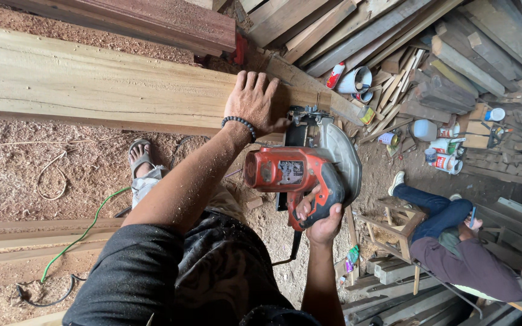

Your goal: The person organizes wooden planks, handles power tools including a circular saw and a router, and uses the router to finish the edge of a long wooden board.

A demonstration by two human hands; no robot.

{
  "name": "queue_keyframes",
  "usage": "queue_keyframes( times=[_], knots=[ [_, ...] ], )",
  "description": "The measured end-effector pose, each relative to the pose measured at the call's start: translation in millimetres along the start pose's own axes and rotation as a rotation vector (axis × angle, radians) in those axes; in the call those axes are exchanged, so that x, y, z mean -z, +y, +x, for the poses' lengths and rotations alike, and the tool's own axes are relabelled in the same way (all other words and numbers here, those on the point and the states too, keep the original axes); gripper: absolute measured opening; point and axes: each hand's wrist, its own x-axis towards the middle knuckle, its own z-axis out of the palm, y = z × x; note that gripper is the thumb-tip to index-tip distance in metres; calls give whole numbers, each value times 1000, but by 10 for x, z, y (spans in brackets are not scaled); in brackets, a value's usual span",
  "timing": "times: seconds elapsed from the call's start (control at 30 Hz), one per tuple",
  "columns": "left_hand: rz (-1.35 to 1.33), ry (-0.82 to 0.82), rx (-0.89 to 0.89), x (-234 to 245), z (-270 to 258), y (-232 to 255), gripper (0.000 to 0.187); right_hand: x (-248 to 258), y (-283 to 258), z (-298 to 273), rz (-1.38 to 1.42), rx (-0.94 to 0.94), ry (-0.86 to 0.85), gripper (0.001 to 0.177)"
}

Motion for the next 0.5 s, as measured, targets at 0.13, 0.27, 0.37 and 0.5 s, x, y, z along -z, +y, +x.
queue_keyframes(
  times=[0.13,0.27,0.37,0.5],
  knots=[
    [-14,-8,20,-25,33,12,97,26,5,15,-13,-7,-6,77],
    [-29,-43,45,10,59,23,92,5,-4,46,-9,-3,-12,77],
    [-29,-54,57,-4,89,40,91,-44,-57,75,-23,-4,-5,76],
    [-41,-54,70,-11,110,45,88,-14,-48,95,-18,-12,-8,78]
  ],
)
